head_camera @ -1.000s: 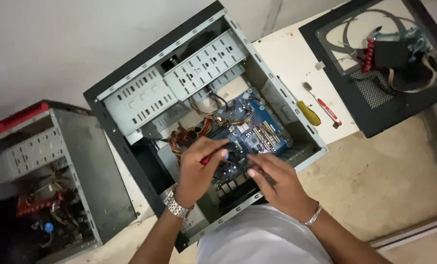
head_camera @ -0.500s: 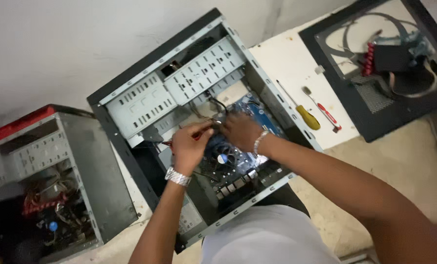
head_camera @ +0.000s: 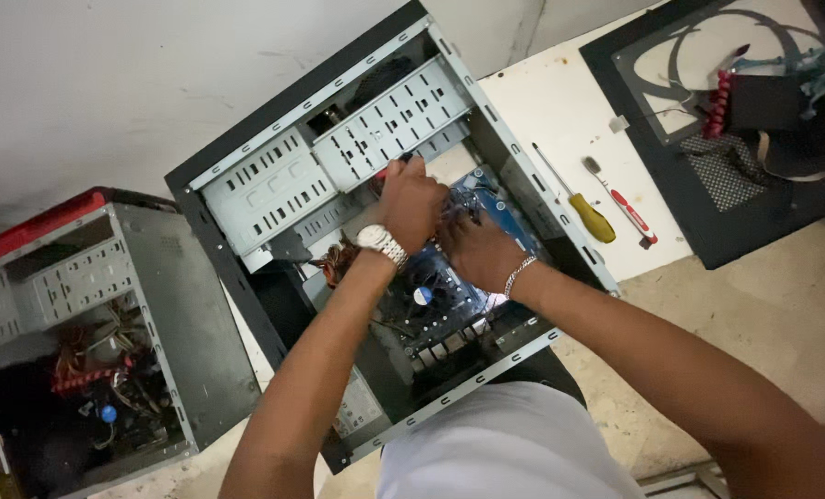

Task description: The person works inside an open computer case, connecting various internal cables to the motherboard. They handle red and black wires, plug them into specific ports, and use a screwdriver to secure components within the chassis.

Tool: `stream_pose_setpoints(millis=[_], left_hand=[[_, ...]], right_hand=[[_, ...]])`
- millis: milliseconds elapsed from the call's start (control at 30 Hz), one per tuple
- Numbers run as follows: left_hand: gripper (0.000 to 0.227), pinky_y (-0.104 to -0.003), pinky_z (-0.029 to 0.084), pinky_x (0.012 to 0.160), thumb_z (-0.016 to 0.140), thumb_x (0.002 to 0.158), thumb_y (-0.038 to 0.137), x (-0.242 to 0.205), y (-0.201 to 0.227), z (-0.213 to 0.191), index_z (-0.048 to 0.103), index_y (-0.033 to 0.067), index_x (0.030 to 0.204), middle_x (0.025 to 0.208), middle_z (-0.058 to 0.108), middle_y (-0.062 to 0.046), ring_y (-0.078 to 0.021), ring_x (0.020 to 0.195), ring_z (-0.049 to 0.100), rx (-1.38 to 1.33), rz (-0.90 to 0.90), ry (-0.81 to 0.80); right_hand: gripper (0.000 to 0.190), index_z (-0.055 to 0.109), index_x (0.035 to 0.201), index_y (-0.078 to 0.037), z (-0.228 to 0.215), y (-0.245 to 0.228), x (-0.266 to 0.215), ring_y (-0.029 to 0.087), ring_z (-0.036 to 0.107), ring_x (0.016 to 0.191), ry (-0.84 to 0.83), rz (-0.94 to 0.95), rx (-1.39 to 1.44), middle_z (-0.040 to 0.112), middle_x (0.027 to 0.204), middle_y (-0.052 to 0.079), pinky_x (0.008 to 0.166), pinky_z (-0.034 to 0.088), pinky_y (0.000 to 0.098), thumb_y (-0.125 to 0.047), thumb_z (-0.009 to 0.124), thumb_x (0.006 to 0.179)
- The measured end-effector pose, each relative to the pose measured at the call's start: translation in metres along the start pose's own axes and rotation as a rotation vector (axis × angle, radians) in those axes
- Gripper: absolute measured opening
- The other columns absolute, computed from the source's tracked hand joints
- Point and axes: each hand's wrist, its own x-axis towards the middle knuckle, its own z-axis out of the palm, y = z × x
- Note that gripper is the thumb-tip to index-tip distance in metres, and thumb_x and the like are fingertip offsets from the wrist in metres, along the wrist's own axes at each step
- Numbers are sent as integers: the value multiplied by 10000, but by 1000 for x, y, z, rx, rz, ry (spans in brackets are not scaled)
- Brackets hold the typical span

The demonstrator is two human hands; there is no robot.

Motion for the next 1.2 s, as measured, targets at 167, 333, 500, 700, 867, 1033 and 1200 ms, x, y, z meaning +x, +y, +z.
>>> stream_pose_setpoints(millis=[167, 333, 500, 700, 867, 1033, 1200], left_hand=[[97, -441, 443, 901, 760, 803, 280, 25, -40, 41, 746, 184, 811, 663, 622, -70, -247, 786, 597, 140, 414, 131], [131, -403, 387, 957, 827, 732, 242, 19, -48, 58, 727, 178, 676, 581, 635, -48, -216, 823, 616, 176, 488, 163], [169, -389, 453, 922, 888, 755, 258, 11, -28, 53, 752, 181, 692, 671, 493, -67, -247, 700, 562, 173, 269, 197], [92, -405, 438, 968, 834, 770, 214, 19, -63, 75, 781, 225, 844, 751, 622, -48, -261, 835, 669, 198, 359, 50], [181, -444, 406, 1014, 868, 763, 199, 20, -54, 54, 775, 243, 912, 805, 632, -71, -285, 912, 674, 82, 344, -45], [220, -450, 377, 1054, 876, 764, 221, 20, -53, 48, 777, 225, 961, 816, 649, -64, -277, 925, 688, 81, 367, -81], [148, -495, 412, 956, 841, 809, 173, 17, -28, 32, 765, 138, 931, 763, 632, -127, -325, 859, 681, 142, 366, -79]], right_hand=[[300, 726, 1148, -100, 55, 3, 2, 352, 549, 1193, 72, 114, 42, 668, 1214, 165, 895, 425, 574, -204, 566, 916], [309, 770, 1160, -134, 32, 0, -1, 343, 574, 1224, -66, 127, 89, 690, 1273, 115, 905, 444, 610, -151, 520, 979], [367, 695, 1241, -76, 79, -4, 17, 372, 600, 1172, -128, 136, 158, 652, 1268, 173, 777, 514, 577, -118, 453, 968], [375, 655, 1290, -76, 66, -1, 13, 373, 580, 1214, -117, 141, 143, 646, 1285, 169, 795, 492, 581, -152, 391, 1035], [349, 660, 1275, -85, 102, -5, 21, 370, 565, 1225, -140, 208, 193, 633, 1298, 170, 786, 487, 561, -171, 417, 1039], [417, 590, 1372, -98, 71, -4, 16, 348, 538, 1246, -241, 207, 183, 604, 1365, 151, 781, 496, 577, -160, 343, 1042], [377, 626, 1330, -78, 51, 2, 13, 355, 544, 1238, -253, 175, 189, 596, 1312, 167, 813, 516, 595, -184, 375, 1070]])
